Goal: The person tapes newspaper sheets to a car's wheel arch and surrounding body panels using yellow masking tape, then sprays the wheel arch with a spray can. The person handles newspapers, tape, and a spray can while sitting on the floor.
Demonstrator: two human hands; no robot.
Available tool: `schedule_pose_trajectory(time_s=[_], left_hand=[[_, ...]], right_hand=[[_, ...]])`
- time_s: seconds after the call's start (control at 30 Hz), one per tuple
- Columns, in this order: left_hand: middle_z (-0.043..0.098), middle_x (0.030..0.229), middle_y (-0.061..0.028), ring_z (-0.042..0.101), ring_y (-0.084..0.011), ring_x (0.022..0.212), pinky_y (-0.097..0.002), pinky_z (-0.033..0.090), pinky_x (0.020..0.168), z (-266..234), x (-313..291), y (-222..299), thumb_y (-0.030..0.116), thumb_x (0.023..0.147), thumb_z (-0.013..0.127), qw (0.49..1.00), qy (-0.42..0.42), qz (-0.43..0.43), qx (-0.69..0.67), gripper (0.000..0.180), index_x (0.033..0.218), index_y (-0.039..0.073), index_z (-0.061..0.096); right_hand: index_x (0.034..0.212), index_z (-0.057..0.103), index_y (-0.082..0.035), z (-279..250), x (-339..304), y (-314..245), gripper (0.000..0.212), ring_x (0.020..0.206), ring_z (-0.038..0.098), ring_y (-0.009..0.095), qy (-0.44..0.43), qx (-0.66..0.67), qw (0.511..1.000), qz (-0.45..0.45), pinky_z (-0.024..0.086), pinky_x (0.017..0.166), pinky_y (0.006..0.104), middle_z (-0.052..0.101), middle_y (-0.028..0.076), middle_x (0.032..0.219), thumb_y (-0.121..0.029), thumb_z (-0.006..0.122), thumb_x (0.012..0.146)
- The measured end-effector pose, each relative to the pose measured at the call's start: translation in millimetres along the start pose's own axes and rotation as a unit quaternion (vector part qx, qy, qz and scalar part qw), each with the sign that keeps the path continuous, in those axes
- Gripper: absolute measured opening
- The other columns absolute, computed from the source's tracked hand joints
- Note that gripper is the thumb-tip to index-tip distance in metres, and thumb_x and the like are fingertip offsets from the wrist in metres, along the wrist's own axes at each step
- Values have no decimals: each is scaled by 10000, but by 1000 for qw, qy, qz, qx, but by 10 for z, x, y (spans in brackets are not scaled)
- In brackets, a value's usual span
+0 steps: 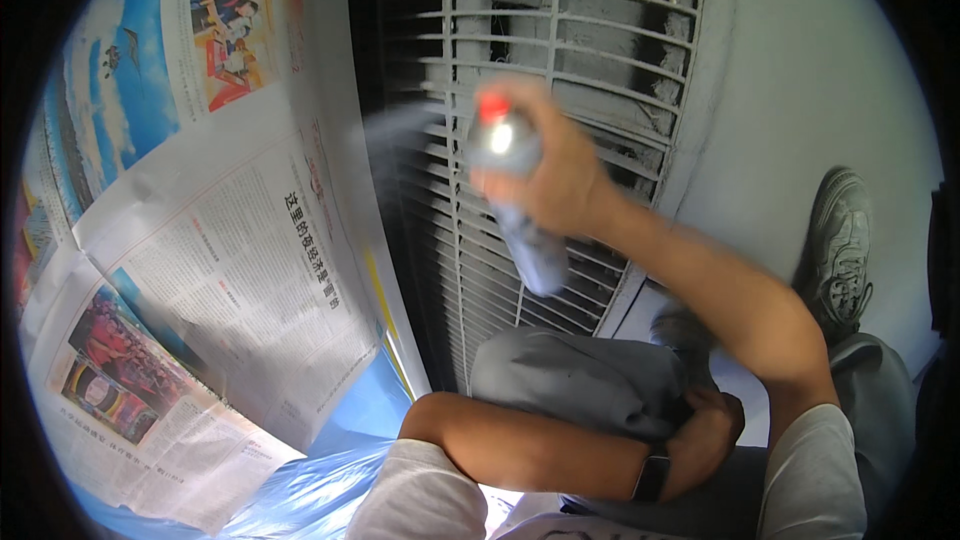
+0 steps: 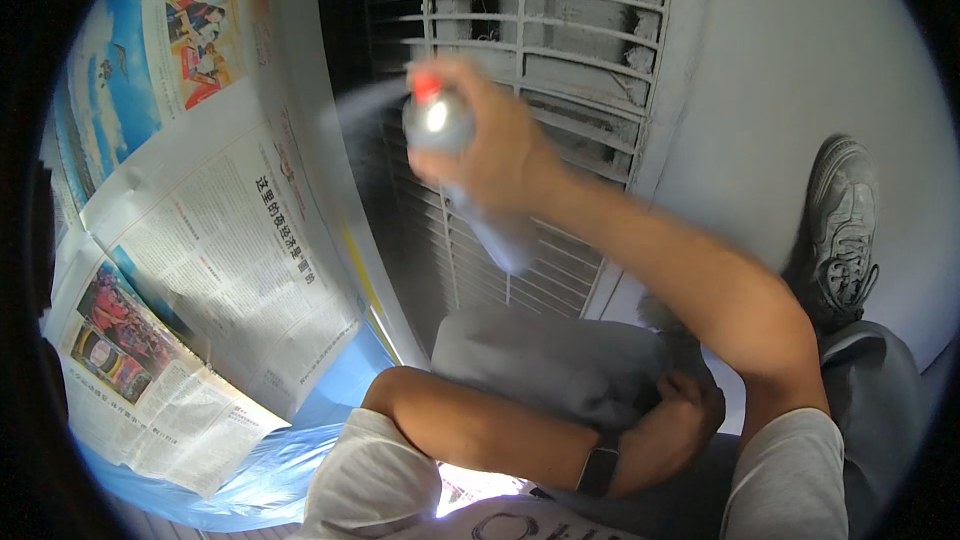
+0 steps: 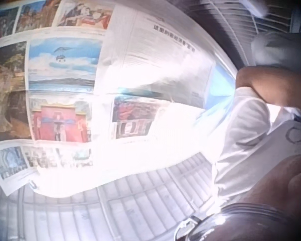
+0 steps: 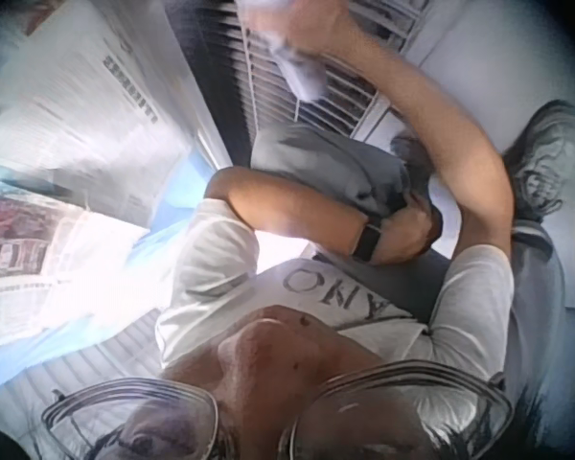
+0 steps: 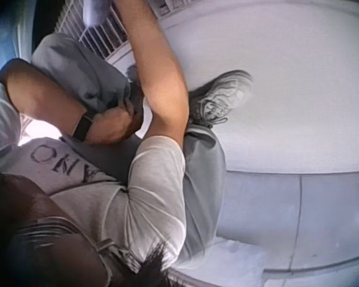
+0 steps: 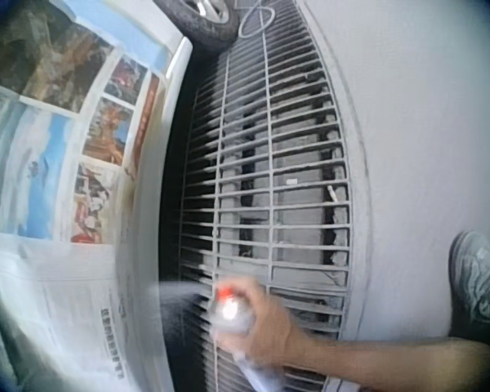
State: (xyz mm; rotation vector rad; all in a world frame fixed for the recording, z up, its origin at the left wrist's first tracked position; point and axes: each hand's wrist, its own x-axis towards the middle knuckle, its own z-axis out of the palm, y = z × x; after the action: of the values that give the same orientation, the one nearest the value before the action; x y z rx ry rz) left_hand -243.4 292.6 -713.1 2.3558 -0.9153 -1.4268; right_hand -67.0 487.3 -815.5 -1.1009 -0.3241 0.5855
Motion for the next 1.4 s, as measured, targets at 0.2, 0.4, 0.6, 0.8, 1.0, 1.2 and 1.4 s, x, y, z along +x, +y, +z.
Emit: schedule_pose_trajectory(time_s=[0.2,0.4,0.6,0.8,1.0,1.2,1.4], left_hand=[[616,1096,-273,653,-435,908,-533,604,695,20,-23,-27,261,877,581,999,32,-25,-4,483,1190,-103,634],[655,1059,-284,669,-470,944,-605,580,729,-41,-40,-66,272,869,603,999,32,-31,-14,444,1150,-59,693],[680,1054,-282,666,-485,994,-634,563,759,-43,-25,-13,270,861,605,999,3,-39,-31,416,1131,-20,735],[624,1051,-251,670,-446,962,-571,595,747,-10,-40,-12,249,875,598,997,42,-50,-28,437,1164,-71,669],[605,1035,-232,671,-415,930,-526,607,715,-100,-97,-76,236,882,588,997,54,-46,-36,433,1165,-86,652],[613,1041,-234,668,-419,929,-523,605,725,-133,-83,-50,238,882,590,998,23,-46,-29,431,1163,-82,657],[619,1062,-239,666,-429,954,-560,597,737,-101,-22,-10,254,885,583,999,-9,-44,-14,443,1162,-83,661]], right_hand=[[1421,444,-79,-538,839,-365,690,1016,642,214,228,-28,966,-117,532,935,363,636,130,1137,-112,808,835],[1396,533,-147,-71,-45,-105,686,1161,668,341,-55,-19,998,-23,523,1029,427,676,145,1255,-199,816,773],[1402,525,-156,96,-137,-45,685,1118,688,332,-111,18,993,33,543,990,434,677,146,1274,-193,815,783],[1365,518,-143,-507,969,-354,693,991,719,274,199,10,977,-79,594,847,394,694,138,1156,-236,873,778],[1417,465,-98,-573,1041,-458,672,1057,627,231,251,-57,953,-163,514,973,372,621,130,1151,-140,809,841],[1389,505,-131,-430,817,-208,673,1017,677,233,151,-60,986,-36,571,875,367,654,119,1154,-195,848,814],[1397,559,-93,31,-240,27,699,1223,648,310,-227,0,972,67,504,1051,419,627,145,1370,-188,829,760]])
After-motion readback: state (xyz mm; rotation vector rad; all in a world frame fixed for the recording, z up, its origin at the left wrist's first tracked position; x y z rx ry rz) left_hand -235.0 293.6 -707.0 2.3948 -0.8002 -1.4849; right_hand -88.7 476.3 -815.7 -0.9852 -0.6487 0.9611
